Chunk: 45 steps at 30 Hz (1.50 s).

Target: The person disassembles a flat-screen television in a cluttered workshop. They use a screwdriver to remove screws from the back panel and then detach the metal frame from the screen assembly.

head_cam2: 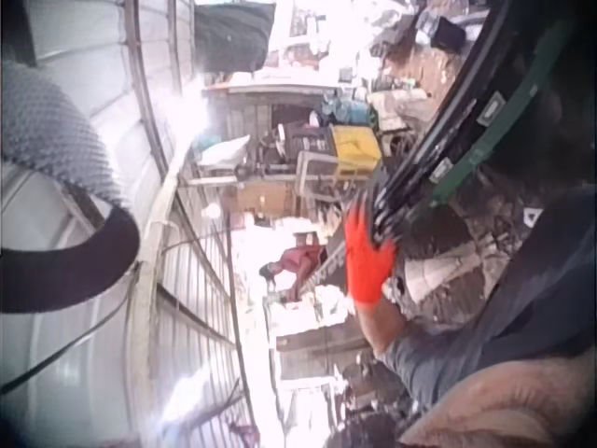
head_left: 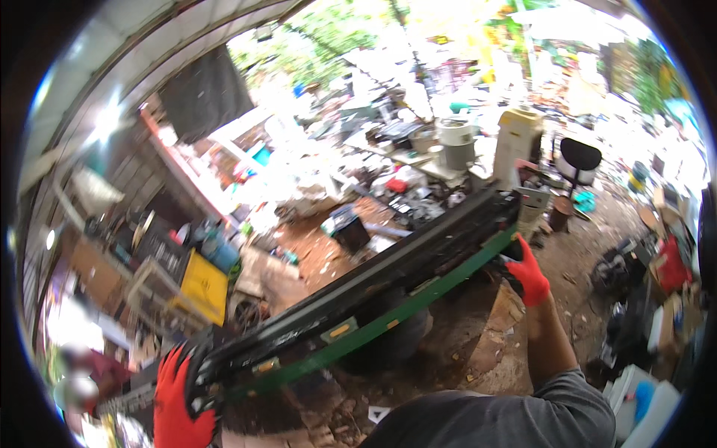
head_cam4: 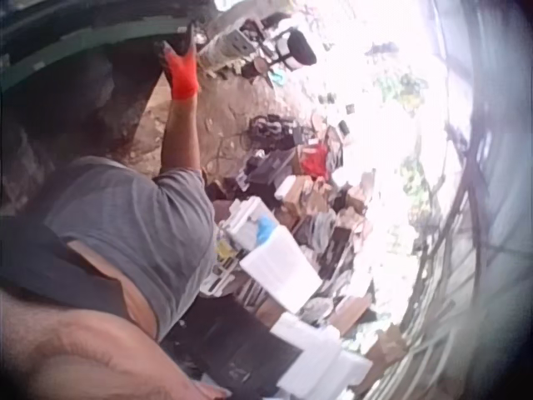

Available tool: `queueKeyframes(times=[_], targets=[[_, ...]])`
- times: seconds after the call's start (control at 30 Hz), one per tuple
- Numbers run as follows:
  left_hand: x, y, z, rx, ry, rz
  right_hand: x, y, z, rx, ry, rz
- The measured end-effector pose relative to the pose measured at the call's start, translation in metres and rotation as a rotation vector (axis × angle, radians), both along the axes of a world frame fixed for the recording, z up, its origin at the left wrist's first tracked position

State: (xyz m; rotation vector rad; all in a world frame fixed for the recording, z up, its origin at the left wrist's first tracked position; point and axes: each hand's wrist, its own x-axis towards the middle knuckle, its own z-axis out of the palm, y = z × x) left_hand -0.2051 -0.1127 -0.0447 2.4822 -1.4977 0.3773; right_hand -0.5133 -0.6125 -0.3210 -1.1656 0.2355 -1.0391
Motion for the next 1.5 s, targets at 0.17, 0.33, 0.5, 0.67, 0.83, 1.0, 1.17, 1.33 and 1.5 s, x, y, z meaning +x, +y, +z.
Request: queueKeyframes(times=[0.17, 0.33, 0.5, 0.67, 0.83, 1.0, 1.17, 1.33, 1.5], targets=[[-0.035, -0.081, 0.002, 0.061, -0.119, -0.254, -0.007, -0.034, -0.044, -0.048, 0.006, -0.113], [-0.053, -0.132, -0.016, -0.039, -0.187, -0.283, -0.018, -0.047, -0.030, -0.125, 0.190, -0.077], [-0.122, -0.206, -0.019, -0.040, -0.244, -0.107, 0.005, -0.044, 0.012, -0.401, 0.209, 0.124], [-0.162, -0.290, -0.039, 0.009, -0.245, -0.078, 0.021, -0.070, 0.008, -0.714, -0.080, 0.272], [-0.232, -0.372, -0.032, 0.040, -0.146, 0.078, 0.040, -0.088, 0.004, -0.801, -0.068, 0.467], [-0.219, -0.349, -0.047, 0.075, -0.170, 0.306, 0.032, -0.130, 0.011, -0.888, -0.126, 0.614], [-0.226, -0.357, -0.057, -0.001, -0.188, 0.315, 0.025, -0.234, -0.020, -0.809, 0.037, 0.484], [-0.225, -0.396, -0.061, -0.142, -0.223, 0.188, 0.005, -0.401, -0.088, -0.515, 0.445, 0.112], [-0.222, -0.462, -0.047, -0.086, -0.218, 0.303, 0.032, -0.576, -0.093, -0.670, 0.551, -0.349]])
